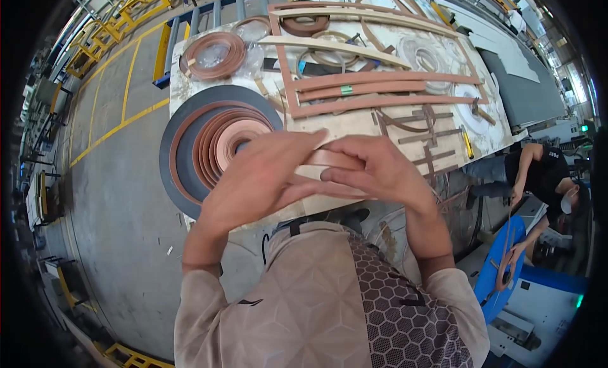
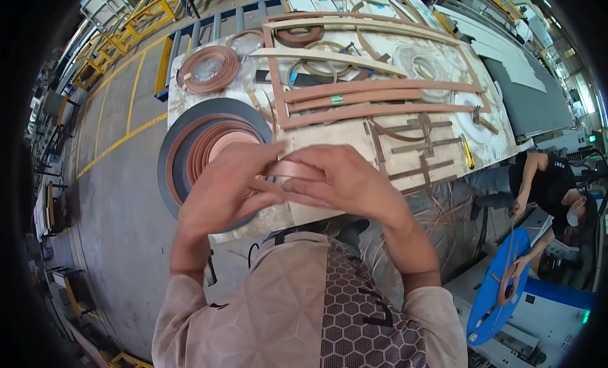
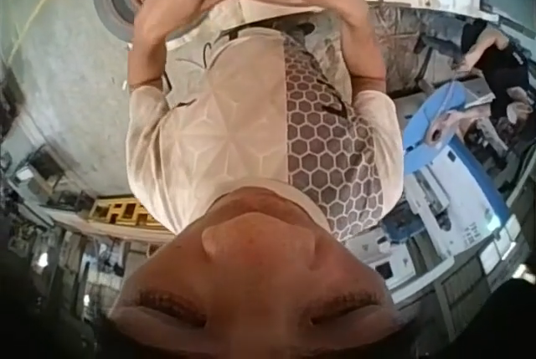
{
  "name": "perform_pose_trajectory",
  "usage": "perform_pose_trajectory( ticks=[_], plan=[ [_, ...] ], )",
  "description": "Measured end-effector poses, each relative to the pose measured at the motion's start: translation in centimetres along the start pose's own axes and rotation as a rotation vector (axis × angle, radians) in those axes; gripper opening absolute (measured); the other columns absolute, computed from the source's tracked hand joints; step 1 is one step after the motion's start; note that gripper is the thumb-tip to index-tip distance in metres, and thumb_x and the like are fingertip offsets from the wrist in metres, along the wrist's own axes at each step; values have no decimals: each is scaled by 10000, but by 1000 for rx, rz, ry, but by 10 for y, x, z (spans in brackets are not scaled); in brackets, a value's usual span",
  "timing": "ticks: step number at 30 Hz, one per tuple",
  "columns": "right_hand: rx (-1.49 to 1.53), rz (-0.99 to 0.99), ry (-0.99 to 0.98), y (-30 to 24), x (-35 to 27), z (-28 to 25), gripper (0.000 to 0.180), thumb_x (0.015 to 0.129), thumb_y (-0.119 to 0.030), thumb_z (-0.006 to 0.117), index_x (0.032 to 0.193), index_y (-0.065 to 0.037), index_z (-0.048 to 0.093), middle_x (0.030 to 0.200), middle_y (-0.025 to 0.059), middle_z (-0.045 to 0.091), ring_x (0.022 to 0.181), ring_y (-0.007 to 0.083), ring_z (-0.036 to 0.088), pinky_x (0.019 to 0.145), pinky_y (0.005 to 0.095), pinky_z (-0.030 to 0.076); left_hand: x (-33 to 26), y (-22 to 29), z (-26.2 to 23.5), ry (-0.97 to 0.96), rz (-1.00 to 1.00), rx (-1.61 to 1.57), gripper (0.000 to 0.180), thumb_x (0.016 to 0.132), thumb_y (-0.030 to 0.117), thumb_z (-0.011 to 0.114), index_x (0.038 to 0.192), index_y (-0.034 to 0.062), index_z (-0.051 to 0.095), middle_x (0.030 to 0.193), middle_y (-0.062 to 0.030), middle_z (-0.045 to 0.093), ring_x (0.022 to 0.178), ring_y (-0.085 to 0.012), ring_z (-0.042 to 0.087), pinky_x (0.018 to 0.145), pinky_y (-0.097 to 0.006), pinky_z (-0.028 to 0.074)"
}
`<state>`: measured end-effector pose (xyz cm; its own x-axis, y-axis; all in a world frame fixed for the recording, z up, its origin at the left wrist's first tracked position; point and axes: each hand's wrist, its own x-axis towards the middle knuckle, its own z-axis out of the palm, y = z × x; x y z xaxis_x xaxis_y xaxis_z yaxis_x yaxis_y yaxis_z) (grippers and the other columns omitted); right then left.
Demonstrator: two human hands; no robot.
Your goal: Cutting and organizing strips of edge banding material from a large coil on a worktable and then placing them on furniture panels.
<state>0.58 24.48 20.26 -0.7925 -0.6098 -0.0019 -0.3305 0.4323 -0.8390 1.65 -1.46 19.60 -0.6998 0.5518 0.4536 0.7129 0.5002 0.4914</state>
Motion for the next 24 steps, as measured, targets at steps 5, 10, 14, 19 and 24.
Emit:
perform_pose_trajectory(
  ticks=[5,10,14,19,24],
  plan=[
    [70,140,-20,12,-10,-10,405,907,-117,822,1275,-27,679,933,40,695,810,91,619,737,283,527,6,-16,5,-236,-150,-242,368,1030,265,651,1300,17,632,1082,-192,711,976,-375,691,838,-431,547],
    [491,218,219,87,-56,-12,503,962,-71,752,1423,-3,564,925,20,663,809,87,635,730,253,530,-10,-55,-19,-110,-491,-367,278,1097,256,580,1172,3,667,845,-91,642,746,-221,633,703,-346,521],
    [664,142,347,99,-47,21,492,1005,-41,691,1461,31,521,919,24,658,805,101,659,700,252,534,-17,-78,-5,-77,-695,-749,329,1154,285,486,1062,14,648,778,31,499,661,-58,464,593,-236,424],
    [409,500,98,78,-49,-6,420,967,-99,774,1353,17,656,1009,13,730,832,64,654,683,231,538,-26,-76,-24,-87,-759,-734,338,1160,313,465,1120,27,640,804,37,501,672,-40,455,574,-212,381],
    [315,79,306,73,-65,-22,324,936,-54,775,1245,23,718,1135,45,707,932,58,641,677,201,525,-19,-70,-49,-267,-659,-553,360,1162,321,450,1178,19,645,847,19,557,724,-69,495,626,-235,413]
  ],
)
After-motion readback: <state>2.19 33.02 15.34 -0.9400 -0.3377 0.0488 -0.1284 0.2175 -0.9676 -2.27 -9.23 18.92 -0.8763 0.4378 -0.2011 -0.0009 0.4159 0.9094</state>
